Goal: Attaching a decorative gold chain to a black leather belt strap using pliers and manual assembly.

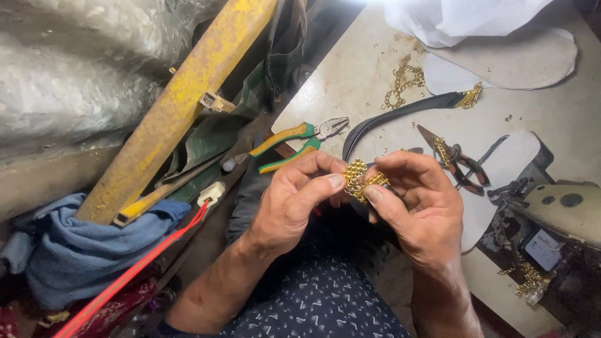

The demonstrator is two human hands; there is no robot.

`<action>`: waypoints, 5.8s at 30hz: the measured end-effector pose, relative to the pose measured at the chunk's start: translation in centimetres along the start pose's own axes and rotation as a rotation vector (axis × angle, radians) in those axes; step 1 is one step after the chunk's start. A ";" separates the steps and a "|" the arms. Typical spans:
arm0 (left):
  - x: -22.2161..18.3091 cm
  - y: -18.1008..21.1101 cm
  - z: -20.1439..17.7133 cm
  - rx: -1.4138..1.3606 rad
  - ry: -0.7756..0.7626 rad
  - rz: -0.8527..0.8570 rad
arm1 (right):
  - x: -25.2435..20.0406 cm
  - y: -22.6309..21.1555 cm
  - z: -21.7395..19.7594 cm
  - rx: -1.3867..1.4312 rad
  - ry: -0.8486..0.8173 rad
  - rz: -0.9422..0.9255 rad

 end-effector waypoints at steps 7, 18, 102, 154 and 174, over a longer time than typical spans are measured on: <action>-0.5 -0.5 0.0 -0.059 -0.074 -0.054 | -0.6 -0.4 0.0 -0.102 0.031 0.006; -0.8 -0.7 -0.3 0.023 -0.096 -0.127 | -1.3 -0.8 -0.1 -0.344 0.091 0.061; -1.6 5.8 0.0 0.585 -0.212 0.032 | -1.7 -1.8 2.6 -0.617 -0.042 -0.089; -1.9 1.3 -0.4 0.023 -0.033 0.024 | -1.8 -1.8 1.8 -0.300 0.024 0.085; -2.0 1.5 -0.6 0.002 -0.023 0.021 | -1.0 -0.8 1.9 -0.080 -0.081 0.306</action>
Point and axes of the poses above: each hand's wrist, its own x-axis towards the middle knuckle, its own z-axis out of the palm, y = z × x, the point moved 4 cm from there along x, towards the middle knuckle, and after that the axes turned 6 degrees about z, right-handed, at the moved point
